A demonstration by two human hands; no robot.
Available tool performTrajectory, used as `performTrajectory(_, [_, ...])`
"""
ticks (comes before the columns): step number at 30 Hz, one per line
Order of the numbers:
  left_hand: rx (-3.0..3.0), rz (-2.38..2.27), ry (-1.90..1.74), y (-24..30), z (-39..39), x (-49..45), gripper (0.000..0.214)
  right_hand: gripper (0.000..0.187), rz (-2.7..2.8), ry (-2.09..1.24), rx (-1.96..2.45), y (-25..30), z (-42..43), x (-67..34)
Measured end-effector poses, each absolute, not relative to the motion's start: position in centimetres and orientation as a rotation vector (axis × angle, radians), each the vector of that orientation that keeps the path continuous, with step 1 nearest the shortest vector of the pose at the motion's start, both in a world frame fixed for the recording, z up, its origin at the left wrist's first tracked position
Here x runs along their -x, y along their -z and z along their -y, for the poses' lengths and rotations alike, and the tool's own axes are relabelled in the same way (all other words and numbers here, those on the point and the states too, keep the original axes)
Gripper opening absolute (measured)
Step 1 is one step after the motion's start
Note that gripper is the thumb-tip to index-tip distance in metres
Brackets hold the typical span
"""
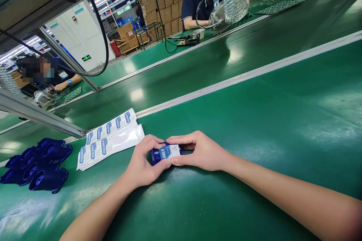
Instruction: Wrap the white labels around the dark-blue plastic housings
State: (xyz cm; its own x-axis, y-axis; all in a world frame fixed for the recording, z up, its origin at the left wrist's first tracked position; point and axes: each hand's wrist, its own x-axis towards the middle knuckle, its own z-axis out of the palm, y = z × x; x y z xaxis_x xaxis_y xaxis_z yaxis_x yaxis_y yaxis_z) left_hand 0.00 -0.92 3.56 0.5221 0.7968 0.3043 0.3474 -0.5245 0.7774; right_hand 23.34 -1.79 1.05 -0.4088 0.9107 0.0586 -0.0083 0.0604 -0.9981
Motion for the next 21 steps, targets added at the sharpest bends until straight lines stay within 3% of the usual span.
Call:
performTrajectory(11, [-1.957, -1.006, -0.836, -3.51, 0.80, -0.01, 0.032, 0.062, 1.510, -1.488, 1.029, -1.47, 1.75, -23.49])
performTrajectory(17, [-1.699, -1.046, -0.824, -3.46, 1.38, -0.32, 0.049, 0.064, 1.472, -1.520, 1.056, -0.90, 1.67, -23.55])
performTrajectory(21, [-1.707, -1.042, -0.834, -3.43, 1.43, -0.59, 0.050, 0.065, 1.401, -1.594, 1.034, -0.62, 1.55, -23.60])
